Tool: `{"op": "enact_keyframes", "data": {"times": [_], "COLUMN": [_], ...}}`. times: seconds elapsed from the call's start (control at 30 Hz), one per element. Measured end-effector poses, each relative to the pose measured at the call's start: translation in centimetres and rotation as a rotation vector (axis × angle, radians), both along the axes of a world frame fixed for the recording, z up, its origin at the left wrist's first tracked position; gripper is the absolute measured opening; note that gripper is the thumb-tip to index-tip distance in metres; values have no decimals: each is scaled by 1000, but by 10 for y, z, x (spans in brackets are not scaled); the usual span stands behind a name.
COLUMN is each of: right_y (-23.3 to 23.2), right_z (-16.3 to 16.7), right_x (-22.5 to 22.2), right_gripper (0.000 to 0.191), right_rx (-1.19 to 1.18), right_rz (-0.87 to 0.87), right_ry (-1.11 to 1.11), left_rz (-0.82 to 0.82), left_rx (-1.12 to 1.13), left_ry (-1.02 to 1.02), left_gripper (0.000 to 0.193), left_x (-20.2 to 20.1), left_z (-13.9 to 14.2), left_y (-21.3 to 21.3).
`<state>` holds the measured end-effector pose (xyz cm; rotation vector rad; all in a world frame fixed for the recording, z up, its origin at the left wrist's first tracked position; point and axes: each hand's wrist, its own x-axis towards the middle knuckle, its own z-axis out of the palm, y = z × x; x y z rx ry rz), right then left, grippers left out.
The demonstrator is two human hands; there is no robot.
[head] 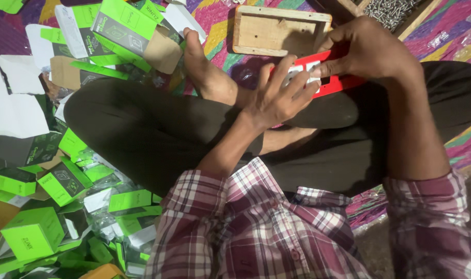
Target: The person sits on the floor assembling electrical socket units. They place white socket inserts into red plastic frames, secure them with screws using a screwdriver, and set the completed units aside.
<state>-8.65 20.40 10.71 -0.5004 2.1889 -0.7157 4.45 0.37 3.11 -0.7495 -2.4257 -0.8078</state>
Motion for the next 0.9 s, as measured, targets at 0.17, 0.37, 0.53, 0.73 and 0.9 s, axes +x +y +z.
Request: {"op": "enact_keyframes", "data": {"times": [0.17, 0.37, 0.53, 0.73, 0.9], "right_y": [-2, -4, 2, 44, 65], "right_z": [6, 5, -2, -16, -51], "right_x": [2, 5, 4, -11, -63], "right_gripper": [27, 31, 22, 21, 19], "right_rx": [-118, -55, -109, -479, 131], "right_rz": [-177, -170, -125, -360, -311], "right_ry": [-146, -41, -88, -17, 572], "left_rz": [-23, -11, -12, 59, 225], "left_rx": [-28, -74, -8, 153, 618], "left_ry": [28, 32, 7, -171, -358], "left_gripper": [24, 21, 23, 64, 70], "left_x": [1, 0, -2, -13, -25], "left_z": [5, 8, 8, 10, -3], "left_y": [-1, -1, -2, -6, -15]}}
